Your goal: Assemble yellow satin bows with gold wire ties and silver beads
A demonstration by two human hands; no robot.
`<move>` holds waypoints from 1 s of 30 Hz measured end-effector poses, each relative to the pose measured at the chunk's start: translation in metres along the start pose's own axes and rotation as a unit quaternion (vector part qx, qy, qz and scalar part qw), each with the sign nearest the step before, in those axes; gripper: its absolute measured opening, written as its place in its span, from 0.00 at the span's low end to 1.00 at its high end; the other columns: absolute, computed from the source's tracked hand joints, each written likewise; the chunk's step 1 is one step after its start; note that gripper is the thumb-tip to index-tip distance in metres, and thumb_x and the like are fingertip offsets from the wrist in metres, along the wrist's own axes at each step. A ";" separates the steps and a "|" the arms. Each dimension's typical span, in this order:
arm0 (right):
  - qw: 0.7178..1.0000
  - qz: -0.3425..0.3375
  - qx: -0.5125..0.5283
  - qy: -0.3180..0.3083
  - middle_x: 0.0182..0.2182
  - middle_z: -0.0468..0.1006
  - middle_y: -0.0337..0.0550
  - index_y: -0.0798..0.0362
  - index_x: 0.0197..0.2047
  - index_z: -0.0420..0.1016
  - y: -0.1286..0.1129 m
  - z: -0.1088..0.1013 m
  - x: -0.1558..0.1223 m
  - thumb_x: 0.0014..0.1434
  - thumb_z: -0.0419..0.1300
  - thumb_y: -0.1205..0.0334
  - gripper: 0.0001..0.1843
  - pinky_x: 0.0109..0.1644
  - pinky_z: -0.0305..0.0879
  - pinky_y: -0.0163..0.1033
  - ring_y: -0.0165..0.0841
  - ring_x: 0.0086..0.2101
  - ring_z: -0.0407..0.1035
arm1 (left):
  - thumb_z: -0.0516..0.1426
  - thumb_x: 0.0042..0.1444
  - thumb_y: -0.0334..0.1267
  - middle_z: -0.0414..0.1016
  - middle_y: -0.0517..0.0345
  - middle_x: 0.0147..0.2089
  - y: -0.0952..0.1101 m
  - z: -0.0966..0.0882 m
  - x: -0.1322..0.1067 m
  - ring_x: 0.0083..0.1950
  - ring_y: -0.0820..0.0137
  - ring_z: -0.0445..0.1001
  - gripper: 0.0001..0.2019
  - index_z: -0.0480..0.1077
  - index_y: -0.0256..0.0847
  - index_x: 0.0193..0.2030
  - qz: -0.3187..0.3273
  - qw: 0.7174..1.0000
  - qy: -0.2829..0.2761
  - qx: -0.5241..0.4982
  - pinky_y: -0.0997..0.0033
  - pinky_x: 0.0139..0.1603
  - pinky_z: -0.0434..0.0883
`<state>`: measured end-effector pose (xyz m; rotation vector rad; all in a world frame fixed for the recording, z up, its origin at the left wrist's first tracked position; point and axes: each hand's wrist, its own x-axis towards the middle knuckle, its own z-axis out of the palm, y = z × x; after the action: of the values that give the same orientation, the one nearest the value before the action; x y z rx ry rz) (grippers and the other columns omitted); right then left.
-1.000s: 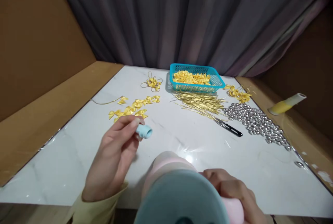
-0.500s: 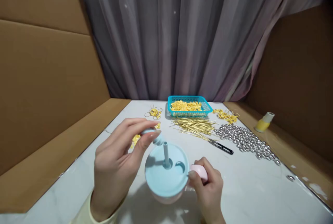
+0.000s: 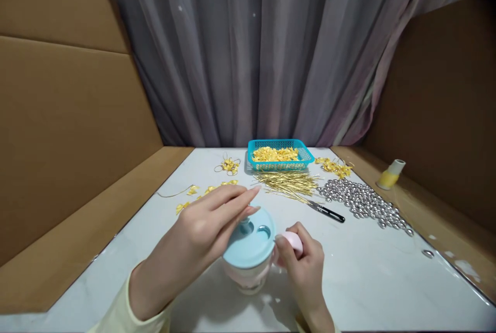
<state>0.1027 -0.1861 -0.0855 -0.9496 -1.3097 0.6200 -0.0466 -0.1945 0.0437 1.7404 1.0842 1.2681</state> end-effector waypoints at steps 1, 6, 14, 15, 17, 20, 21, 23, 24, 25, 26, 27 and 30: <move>1.000 -0.001 0.000 0.002 0.12 0.55 0.30 0.53 0.20 0.55 -0.001 0.000 0.000 0.54 0.56 0.52 0.19 0.16 0.47 0.28 0.23 0.14 0.49 | 0.62 0.44 0.23 0.76 0.52 0.42 -0.001 -0.001 -0.002 0.43 0.63 0.70 0.16 0.78 0.45 0.39 0.006 1.000 -0.016 0.017 0.75 0.47 0.62; 1.000 -0.008 -0.002 0.001 0.11 0.54 0.29 0.52 0.20 0.55 -0.003 0.000 0.002 0.54 0.56 0.52 0.19 0.16 0.48 0.28 0.23 0.14 0.49 | 0.58 0.49 0.22 0.78 0.52 0.39 -0.007 -0.001 -0.007 0.41 0.61 0.71 0.20 0.74 0.47 0.46 0.123 0.973 -0.075 0.180 0.68 0.47 0.63; 1.000 0.010 0.011 -0.006 0.12 0.54 0.29 0.53 0.20 0.54 -0.002 0.000 0.002 0.54 0.56 0.52 0.19 0.17 0.48 0.28 0.23 0.14 0.50 | 0.56 0.52 0.25 0.73 0.54 0.51 -0.018 -0.004 -0.014 0.51 0.58 0.70 0.23 0.69 0.49 0.53 0.143 0.953 -0.077 0.254 0.62 0.54 0.59; 1.000 0.009 0.014 -0.006 0.12 0.54 0.29 0.53 0.20 0.54 -0.003 0.000 0.002 0.54 0.56 0.52 0.19 0.17 0.48 0.28 0.23 0.14 0.50 | 0.58 0.51 0.26 0.73 0.53 0.51 -0.018 -0.003 -0.014 0.51 0.58 0.69 0.21 0.70 0.49 0.52 0.133 0.956 -0.074 0.251 0.61 0.54 0.59; 1.000 0.003 0.018 -0.006 0.12 0.55 0.30 0.52 0.20 0.54 -0.003 0.001 0.003 0.54 0.56 0.52 0.19 0.16 0.47 0.28 0.22 0.14 0.49 | 0.60 0.49 0.29 0.74 0.54 0.51 -0.016 -0.001 -0.011 0.52 0.57 0.68 0.18 0.73 0.49 0.47 0.124 0.960 -0.054 0.245 0.61 0.54 0.59; 1.000 0.008 0.019 -0.009 0.12 0.54 0.29 0.52 0.20 0.53 -0.004 0.001 0.003 0.54 0.56 0.53 0.19 0.17 0.47 0.28 0.22 0.14 0.48 | 0.61 0.48 0.31 0.77 0.54 0.43 -0.014 0.006 -0.006 0.50 0.58 0.67 0.11 0.78 0.49 0.38 0.126 0.966 -0.010 0.225 0.62 0.52 0.60; 1.000 0.012 0.018 -0.012 0.12 0.53 0.29 0.52 0.21 0.53 -0.003 0.001 0.003 0.54 0.56 0.53 0.19 0.17 0.47 0.28 0.22 0.15 0.48 | 0.61 0.49 0.30 0.78 0.54 0.40 -0.014 0.009 -0.005 0.49 0.58 0.66 0.09 0.78 0.49 0.35 0.134 0.966 0.006 0.223 0.62 0.51 0.61; 1.000 0.017 0.020 -0.016 0.13 0.52 0.29 0.52 0.21 0.53 -0.001 0.001 0.003 0.54 0.56 0.52 0.19 0.17 0.47 0.28 0.23 0.15 0.48 | 0.61 0.49 0.31 0.77 0.54 0.35 -0.015 0.012 -0.004 0.46 0.59 0.65 0.08 0.79 0.49 0.33 0.157 0.957 0.036 0.241 0.63 0.46 0.63; 0.999 0.019 0.022 -0.017 0.12 0.52 0.29 0.52 0.21 0.53 0.000 0.001 0.002 0.54 0.56 0.52 0.19 0.17 0.47 0.28 0.23 0.15 0.48 | 0.61 0.49 0.31 0.75 0.54 0.32 -0.015 0.014 -0.005 0.44 0.60 0.64 0.08 0.78 0.49 0.33 0.168 0.951 0.050 0.256 0.64 0.43 0.64; 0.999 0.020 0.025 -0.018 0.12 0.52 0.28 0.52 0.21 0.53 0.002 0.001 0.002 0.54 0.56 0.52 0.19 0.17 0.47 0.28 0.23 0.15 0.48 | 0.61 0.49 0.31 0.72 0.55 0.29 -0.016 0.014 -0.006 0.41 0.62 0.64 0.08 0.78 0.49 0.35 0.176 0.945 0.061 0.270 0.65 0.40 0.65; 0.999 0.021 0.027 -0.018 0.12 0.52 0.28 0.52 0.21 0.53 0.003 0.001 0.002 0.54 0.56 0.52 0.19 0.17 0.47 0.28 0.23 0.15 0.48 | 0.60 0.50 0.31 0.70 0.56 0.27 -0.017 0.014 -0.006 0.40 0.63 0.64 0.09 0.78 0.48 0.37 0.182 0.941 0.067 0.277 0.67 0.38 0.66; 0.999 0.023 0.028 -0.016 0.12 0.52 0.28 0.52 0.21 0.53 0.004 0.001 0.002 0.54 0.56 0.52 0.19 0.17 0.47 0.29 0.23 0.15 0.48 | 0.60 0.51 0.31 0.69 0.56 0.27 -0.018 0.013 -0.007 0.39 0.65 0.64 0.10 0.77 0.47 0.40 0.187 0.940 0.067 0.276 0.68 0.36 0.66; 0.999 0.029 0.030 -0.013 0.12 0.53 0.29 0.52 0.21 0.53 0.006 0.001 0.002 0.54 0.56 0.51 0.19 0.18 0.47 0.29 0.23 0.15 0.49 | 0.55 0.55 0.28 0.73 0.58 0.35 -0.016 0.009 -0.009 0.42 0.68 0.66 0.15 0.72 0.49 0.48 0.185 0.952 0.019 0.245 0.70 0.40 0.67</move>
<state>0.1030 -0.1813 -0.0894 -0.9359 -1.2821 0.7154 -0.0426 -0.1968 0.0234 2.3908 1.2047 1.3304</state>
